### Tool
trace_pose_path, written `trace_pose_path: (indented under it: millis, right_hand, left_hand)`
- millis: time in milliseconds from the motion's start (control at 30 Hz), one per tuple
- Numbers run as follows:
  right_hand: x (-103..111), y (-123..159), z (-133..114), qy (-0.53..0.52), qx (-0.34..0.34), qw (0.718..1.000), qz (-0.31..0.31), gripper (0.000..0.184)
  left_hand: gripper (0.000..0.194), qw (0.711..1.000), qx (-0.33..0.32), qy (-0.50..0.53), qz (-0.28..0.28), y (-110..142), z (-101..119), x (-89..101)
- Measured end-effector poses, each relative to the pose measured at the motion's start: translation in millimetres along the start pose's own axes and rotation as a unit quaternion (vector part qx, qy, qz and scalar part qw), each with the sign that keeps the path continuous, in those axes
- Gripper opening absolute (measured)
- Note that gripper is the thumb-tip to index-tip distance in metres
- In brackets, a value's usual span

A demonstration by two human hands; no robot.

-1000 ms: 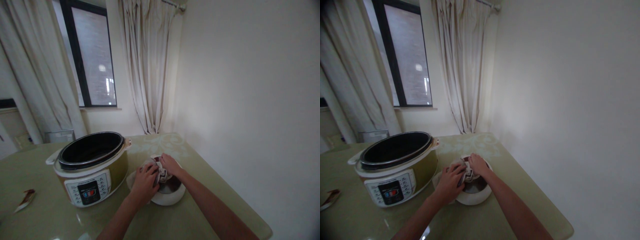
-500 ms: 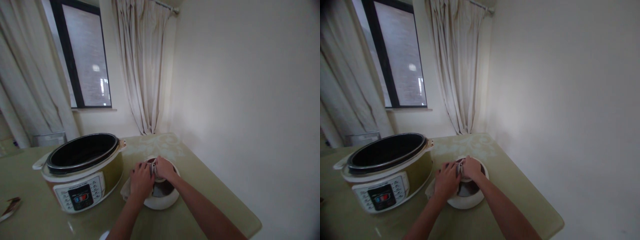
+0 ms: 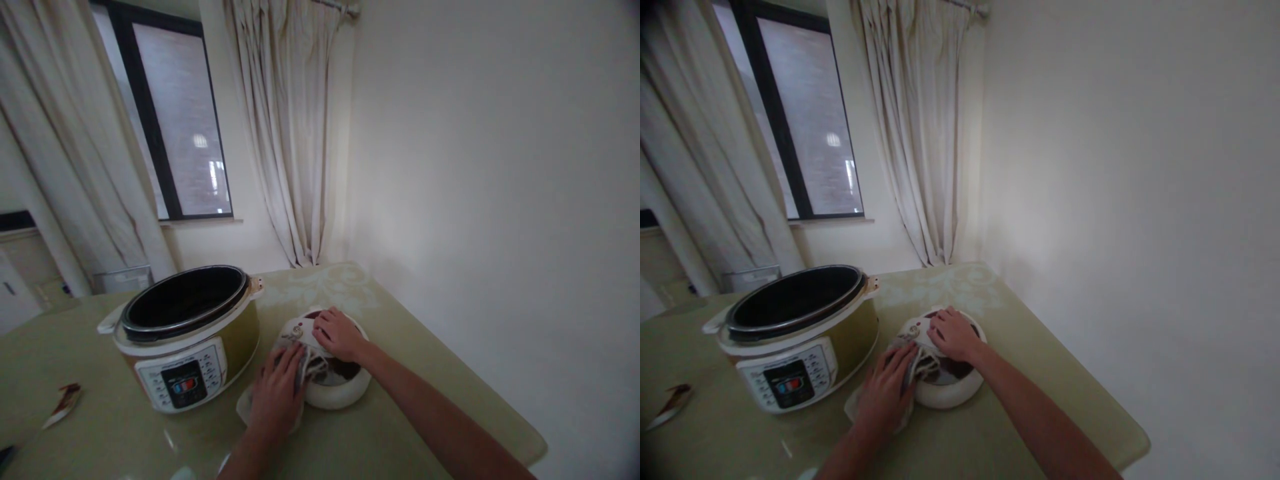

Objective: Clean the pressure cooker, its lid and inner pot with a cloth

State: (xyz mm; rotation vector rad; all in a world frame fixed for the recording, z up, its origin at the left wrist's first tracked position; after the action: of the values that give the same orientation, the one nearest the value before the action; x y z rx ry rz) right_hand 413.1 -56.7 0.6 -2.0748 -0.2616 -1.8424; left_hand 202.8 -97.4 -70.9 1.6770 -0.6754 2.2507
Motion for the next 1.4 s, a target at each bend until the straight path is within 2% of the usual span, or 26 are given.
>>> trace_pose_path:
  millis: [33, 67, 200, 300, 367, 433, 500, 600, 667, 767, 833, 900, 967, 1067, 1133, 1200, 1300, 1400]
  right_hand:
    - [0, 3, 0, 0.015, 0.031, 0.999, -0.004, 0.032]
    - [0, 6, -1, 0.032, 0.028, 0.999, -0.003, 0.033]
    - [-8, 0, -22, 0.055, -0.13, 0.989, 0.037, 0.043]
    - [-15, -10, -35, 0.036, -0.217, 0.974, 0.049, 0.052]
    - [-15, -15, -34, 0.031, -0.204, 0.978, 0.032, 0.055]
    - [-13, -17, -27, 0.031, -0.146, 0.989, 0.0, 0.054]
    - [-10, -15, -18, 0.034, -0.089, 0.995, -0.025, 0.053]
    - [-8, -13, -14, 0.041, -0.088, 0.995, -0.035, 0.054]
    - [-9, -16, -19, 0.04, -0.129, 0.991, -0.025, 0.053]
    - [-10, -24, -30, 0.023, -0.216, 0.976, 0.001, 0.056]
    - [-11, -30, -34, 0.006, -0.264, 0.964, 0.003, 0.058]
    - [-10, -35, -35, -0.004, -0.277, 0.961, -0.006, 0.061]
    - [-9, -36, -31, -0.008, -0.267, 0.963, -0.018, 0.067]
    - [-4, -31, -19, -0.009, -0.233, 0.972, -0.034, 0.078]
    - [0, -25, -11, -0.007, -0.175, 0.983, -0.05, 0.081]
    - [3, -19, -6, 0.001, -0.106, 0.992, -0.063, 0.078]
    - [3, -15, -4, 0.021, -0.072, 0.995, -0.068, 0.063]
    - [-1, -18, -9, 0.028, -0.12, 0.991, -0.06, 0.049]
  left_hand:
    - [0.055, 0.999, 0.04, 0.01, -0.001, -10, -8, 7.7]
    - [0.052, 0.997, 0.07, 0.025, -0.005, -20, -16, 14.6]
    - [0.049, 0.991, 0.109, 0.074, -0.01, -49, -28, 26.5]
    - [0.049, 0.992, 0.093, 0.074, 0.032, -47, -21, 20.4]
    - [0.046, 0.995, 0.052, 0.062, 0.065, -32, -11, 11.1]
    - [0.043, 0.996, 0.0, 0.035, 0.086, -11, 0, -0.7]
    - [0.048, 0.994, -0.041, 0.003, 0.1, 8, 12, -11.6]
    - [0.059, 0.995, -0.036, -0.024, 0.088, 14, 20, -16.9]
    - [0.06, 0.998, 0.007, -0.026, 0.056, -2, 19, -9.3]
    - [0.058, 0.998, 0.06, -0.003, -0.003, -41, 11, 13.4]
    - [0.057, 0.997, 0.069, 0.026, -0.03, -61, 7, 28.2]
    - [0.055, 0.996, 0.065, 0.04, -0.038, -67, 6, 35.9]
    - [0.053, 0.997, 0.051, 0.03, -0.039, -56, 7, 32.8]
    - [0.058, 0.999, -0.004, 0.003, -0.04, -21, 12, 12.2]
    - [0.066, 0.998, -0.048, -0.006, -0.036, 1, 15, -3.0]
    - [0.07, 0.997, -0.069, -0.011, -0.026, 12, 17, -12.3]
    - [0.064, 0.999, -0.037, -0.014, -0.014, -3, 18, -9.6]
    - [0.057, 0.999, 0.043, -0.003, -0.02, -39, 13, 7.7]
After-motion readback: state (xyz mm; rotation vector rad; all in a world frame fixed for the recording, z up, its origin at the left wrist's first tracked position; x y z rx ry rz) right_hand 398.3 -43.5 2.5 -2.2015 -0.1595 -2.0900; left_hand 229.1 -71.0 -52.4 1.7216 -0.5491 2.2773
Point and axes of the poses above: each hand's wrist, its own y-axis away from the middle knuckle, its own x-axis out of the back of the hand, z = x × y, the point moved 2 cm from there along -y, towards the middle knuckle, and after that the axes turned 9 degrees about -z, right-handed, at the moved point
